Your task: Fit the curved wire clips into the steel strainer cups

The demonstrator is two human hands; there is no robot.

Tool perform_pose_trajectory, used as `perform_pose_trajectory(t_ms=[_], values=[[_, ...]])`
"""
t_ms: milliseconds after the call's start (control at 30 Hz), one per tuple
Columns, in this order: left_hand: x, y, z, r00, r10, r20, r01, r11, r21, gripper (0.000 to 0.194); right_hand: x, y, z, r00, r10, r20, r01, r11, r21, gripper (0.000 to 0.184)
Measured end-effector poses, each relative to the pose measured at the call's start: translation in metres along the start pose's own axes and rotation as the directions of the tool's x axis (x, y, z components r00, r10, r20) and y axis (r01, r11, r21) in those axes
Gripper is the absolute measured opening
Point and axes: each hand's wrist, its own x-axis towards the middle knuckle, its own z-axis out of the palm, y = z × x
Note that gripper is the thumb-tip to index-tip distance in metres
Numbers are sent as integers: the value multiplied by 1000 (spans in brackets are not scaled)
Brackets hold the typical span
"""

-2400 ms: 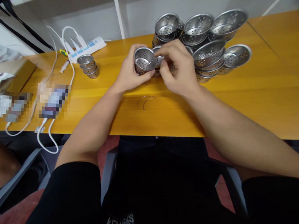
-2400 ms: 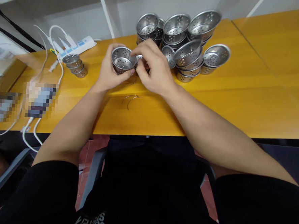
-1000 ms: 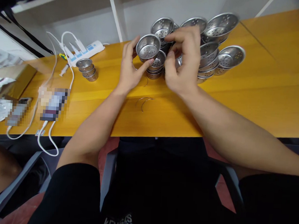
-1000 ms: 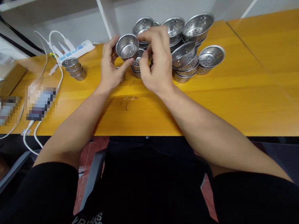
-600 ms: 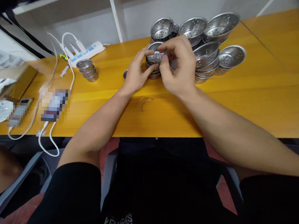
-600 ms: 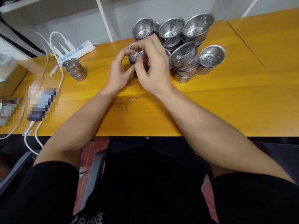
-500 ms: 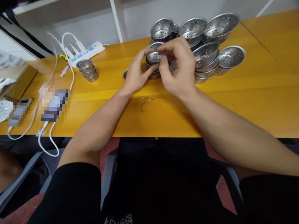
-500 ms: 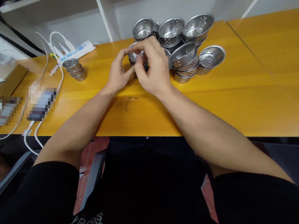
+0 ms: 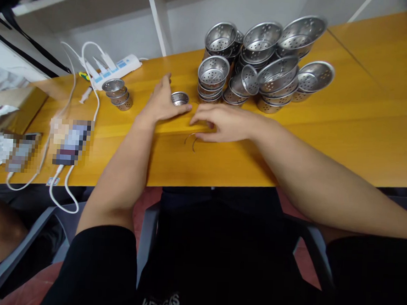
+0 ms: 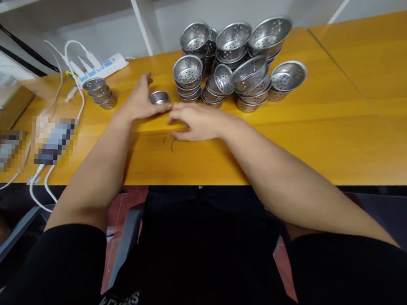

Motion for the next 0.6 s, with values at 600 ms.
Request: perform_pose_trajectory(t_ms=[600], values=[[-3, 14, 7, 982, -14, -187, -4, 995, -98, 98, 3, -10, -11, 902, 385, 196, -315, 897, -310, 21]])
